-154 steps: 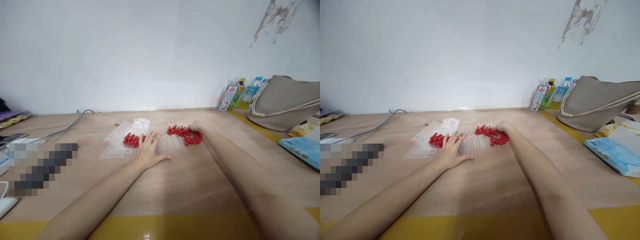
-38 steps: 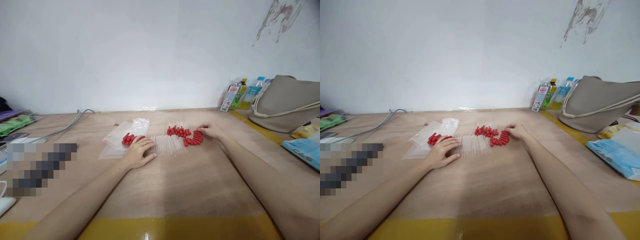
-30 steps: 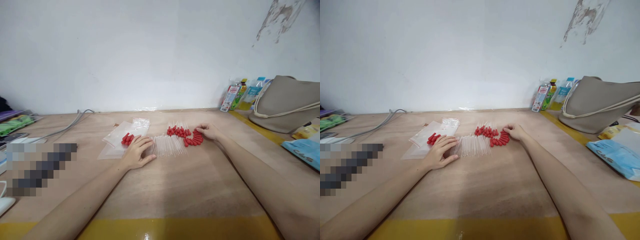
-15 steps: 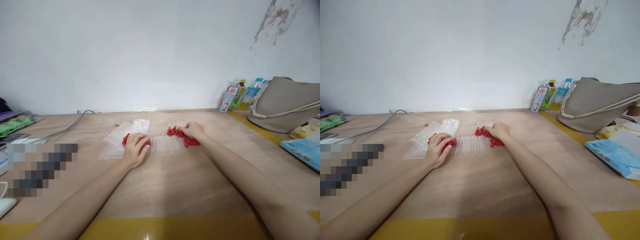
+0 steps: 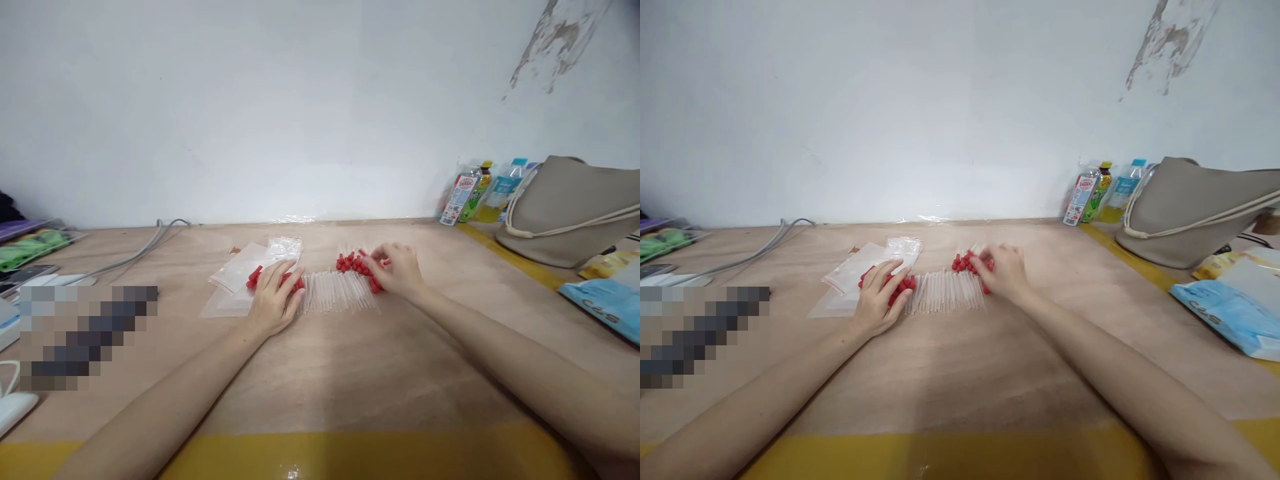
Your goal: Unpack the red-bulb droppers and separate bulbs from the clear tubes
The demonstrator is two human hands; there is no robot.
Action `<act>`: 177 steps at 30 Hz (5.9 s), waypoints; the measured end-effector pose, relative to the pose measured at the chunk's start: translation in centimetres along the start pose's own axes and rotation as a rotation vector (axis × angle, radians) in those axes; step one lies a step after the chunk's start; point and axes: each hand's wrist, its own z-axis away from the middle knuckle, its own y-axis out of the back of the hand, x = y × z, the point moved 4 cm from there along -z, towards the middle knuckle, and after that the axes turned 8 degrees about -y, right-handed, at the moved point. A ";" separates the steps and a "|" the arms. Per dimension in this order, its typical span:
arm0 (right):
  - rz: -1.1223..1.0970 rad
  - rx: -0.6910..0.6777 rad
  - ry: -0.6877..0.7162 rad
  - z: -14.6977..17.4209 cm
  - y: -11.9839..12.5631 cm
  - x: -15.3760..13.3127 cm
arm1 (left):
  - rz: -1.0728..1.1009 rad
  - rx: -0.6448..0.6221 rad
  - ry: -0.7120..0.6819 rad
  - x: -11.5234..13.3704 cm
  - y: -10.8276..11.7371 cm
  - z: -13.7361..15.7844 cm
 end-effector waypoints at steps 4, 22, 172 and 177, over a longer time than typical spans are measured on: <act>0.030 0.036 0.425 5.7 -0.1 -3.3 | -0.012 -0.081 -0.167 2.2 -0.2 -0.5; 0.014 0.051 0.587 7.1 -1.8 -5.2 | 0.165 -0.120 -0.313 4.8 -1.2 -1.0; -0.079 0.031 0.665 6.7 -1.4 -3.9 | 0.211 -0.032 -0.255 3.5 -0.6 -0.4; -0.114 0.100 0.500 5.7 -0.2 -0.7 | 0.189 0.025 -0.148 0.8 0.1 0.9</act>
